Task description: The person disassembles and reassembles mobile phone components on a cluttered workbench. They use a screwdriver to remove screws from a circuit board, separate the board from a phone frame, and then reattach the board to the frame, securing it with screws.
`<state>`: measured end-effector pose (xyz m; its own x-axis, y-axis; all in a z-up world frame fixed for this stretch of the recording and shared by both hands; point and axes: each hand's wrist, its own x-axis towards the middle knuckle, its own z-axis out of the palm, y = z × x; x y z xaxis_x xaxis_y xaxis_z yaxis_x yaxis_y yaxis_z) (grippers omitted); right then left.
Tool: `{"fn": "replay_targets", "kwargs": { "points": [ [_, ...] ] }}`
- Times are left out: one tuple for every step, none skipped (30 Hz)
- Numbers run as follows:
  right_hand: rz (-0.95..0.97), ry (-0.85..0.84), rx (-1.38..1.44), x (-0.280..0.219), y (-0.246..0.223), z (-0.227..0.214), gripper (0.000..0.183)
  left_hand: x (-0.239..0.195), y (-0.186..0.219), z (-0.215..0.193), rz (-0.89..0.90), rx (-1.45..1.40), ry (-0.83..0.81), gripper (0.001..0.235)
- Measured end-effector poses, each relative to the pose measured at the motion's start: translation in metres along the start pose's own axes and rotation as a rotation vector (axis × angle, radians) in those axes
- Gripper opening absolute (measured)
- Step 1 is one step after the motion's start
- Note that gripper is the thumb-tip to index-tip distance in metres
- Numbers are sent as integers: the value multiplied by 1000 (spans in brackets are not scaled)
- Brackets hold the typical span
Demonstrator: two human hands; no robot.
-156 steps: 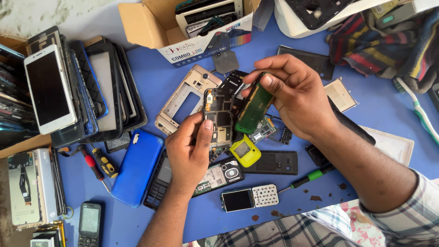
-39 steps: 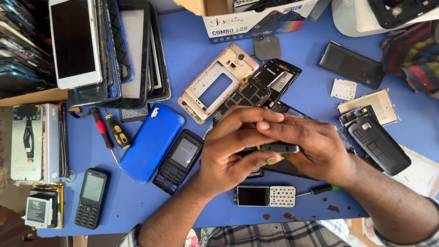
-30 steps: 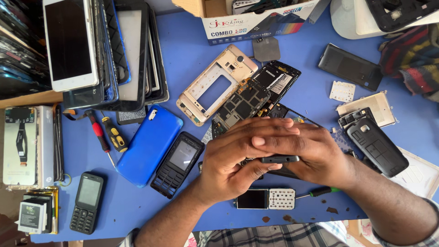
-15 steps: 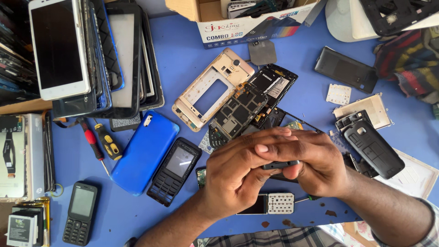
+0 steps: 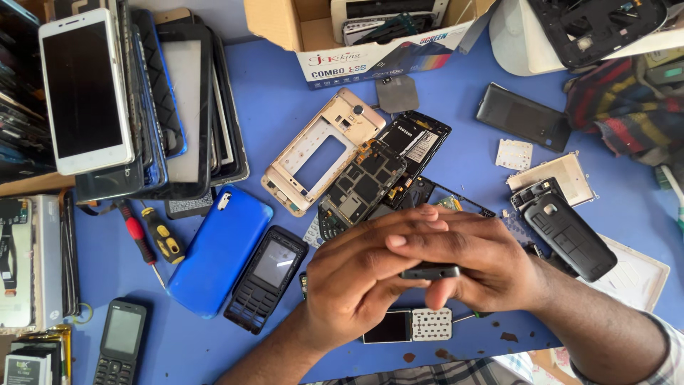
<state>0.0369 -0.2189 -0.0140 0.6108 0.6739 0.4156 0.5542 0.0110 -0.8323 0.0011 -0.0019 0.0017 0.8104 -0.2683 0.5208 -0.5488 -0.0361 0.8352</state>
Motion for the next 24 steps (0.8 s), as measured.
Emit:
{"fn": "replay_targets", "kwargs": {
  "points": [
    [1, 8, 23, 1, 0, 0, 61, -2, 0, 0, -25, -19, 11, 19],
    [1, 16, 47, 1, 0, 0, 63, -3, -1, 0, -49, -37, 21, 18],
    [72, 12, 52, 2, 0, 1, 56, -5, -2, 1, -77, -56, 40, 18],
    [144, 8, 59, 1, 0, 4, 50, -6, -4, 2, -108, -76, 59, 18],
    [217, 3, 66, 0, -1, 6, 47, -8, -6, 4, -138, -96, 78, 19],
    [226, 23, 67, -1, -1, 9, 44, -10, -8, 5, -177, -86, 76, 20],
    [234, 44, 67, -1, -1, 12, 43, -12, -9, 6, -216, -76, 73, 20],
    [244, 65, 67, -1, -1, 14, 44, -15, -10, 7, -256, -68, 69, 21],
    [249, 70, 72, -1, -2, 15, 42, -16, -12, 8, -253, -82, 65, 20],
    [251, 76, 77, 0, -2, 15, 41, -18, -14, 9, -250, -95, 62, 20],
    [254, 81, 82, 1, -4, 16, 40, -19, -15, 9, -247, -108, 58, 20],
    [264, 70, 87, 4, -5, 15, 42, -21, -16, 10, -235, -94, 63, 20],
    [275, 58, 91, 6, -7, 12, 44, -22, -17, 10, -223, -80, 69, 21],
    [285, 46, 96, 8, -10, 10, 47, -23, -18, 10, -211, -66, 74, 22],
    [330, 36, 280, 10, -13, 7, 48, -25, -19, 11, -306, -194, 146, 22],
    [376, 21, 465, 11, -16, 2, 50, -26, -20, 12, -403, -324, 220, 23],
    [421, 6, 651, 13, -17, 0, 52, -28, -21, 13, -499, -455, 293, 24],
    [443, 24, 704, 14, -18, -1, 53, -29, -24, 11, -484, -445, 363, 24],
    [466, 41, 757, 15, -18, -1, 54, -28, -29, 8, -468, -435, 434, 24],
    [483, 58, 810, 16, -18, -1, 55, -28, -32, 5, -448, -421, 503, 25],
    [495, 70, 743, 16, -18, 0, 56, -27, -34, 4, -462, -462, 520, 24],
    [506, 83, 676, 15, -18, 1, 56, -26, -35, 3, -475, -502, 534, 23],
    [516, 98, 608, 14, -16, 3, 57, -24, -34, 2, -487, -543, 547, 22],
    [513, 140, 573, 13, -14, 7, 55, -23, -34, 2, -478, -532, 527, 21]
  ]
}}
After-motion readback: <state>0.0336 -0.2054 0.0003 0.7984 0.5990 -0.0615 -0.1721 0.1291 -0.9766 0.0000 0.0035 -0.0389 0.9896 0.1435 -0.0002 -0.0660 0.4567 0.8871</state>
